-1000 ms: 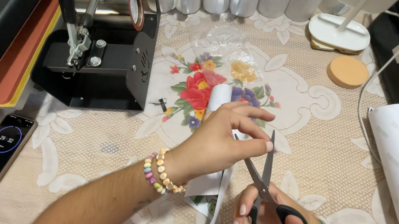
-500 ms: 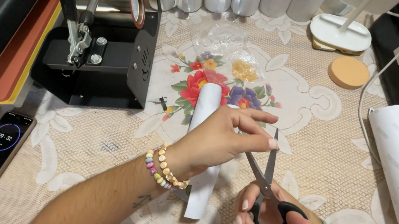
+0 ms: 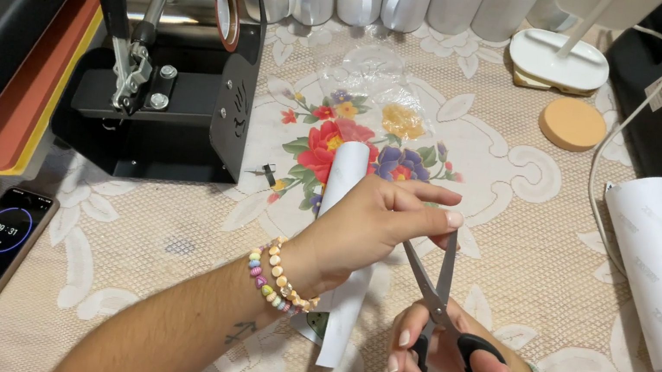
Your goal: Cutting out small printed graphic designs from a sheet of paper using scissors
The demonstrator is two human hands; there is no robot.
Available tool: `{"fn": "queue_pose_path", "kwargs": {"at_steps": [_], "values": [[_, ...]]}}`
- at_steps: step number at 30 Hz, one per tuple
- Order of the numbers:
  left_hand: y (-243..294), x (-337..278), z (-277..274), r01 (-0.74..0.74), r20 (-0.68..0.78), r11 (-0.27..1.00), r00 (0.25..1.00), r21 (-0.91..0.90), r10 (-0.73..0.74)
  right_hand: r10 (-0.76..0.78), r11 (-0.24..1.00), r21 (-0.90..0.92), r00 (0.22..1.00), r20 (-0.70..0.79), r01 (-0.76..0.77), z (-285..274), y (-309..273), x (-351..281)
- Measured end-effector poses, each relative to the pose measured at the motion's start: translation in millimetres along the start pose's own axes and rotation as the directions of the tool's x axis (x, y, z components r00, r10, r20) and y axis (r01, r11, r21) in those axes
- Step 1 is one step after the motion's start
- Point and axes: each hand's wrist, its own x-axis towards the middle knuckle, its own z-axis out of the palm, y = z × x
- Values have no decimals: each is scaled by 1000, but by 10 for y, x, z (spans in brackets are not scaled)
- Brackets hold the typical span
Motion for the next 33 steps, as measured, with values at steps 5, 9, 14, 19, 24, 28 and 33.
{"fn": "queue_pose_path", "kwargs": {"at_steps": [5,9,14,19,24,28,33], "values": [[-8,-5,-6,-83,40,996,996,11,83,42,999,13,997,-58,-41,78,-38,-13],[-135,47,-90,-422,52,842,901,336,431,46,999,28,995,-92,-44,104,-31,-11],[-60,74,-83,-444,9,773,869,453,494,26,1000,15,999,-43,-26,6,9,1],[191,29,-238,-334,-105,935,932,121,347,-71,997,-17,997,2,71,-94,14,17],[195,-325,-612,-524,-195,696,712,491,674,-278,873,-483,885,-374,70,-140,-80,100],[-234,-628,-768,-519,127,558,796,648,592,-295,721,-636,710,-640,-274,-53,-135,148],[-588,-803,-663,-441,409,356,897,824,166,-418,93,-925,829,-372,-368,404,-64,360]]}}
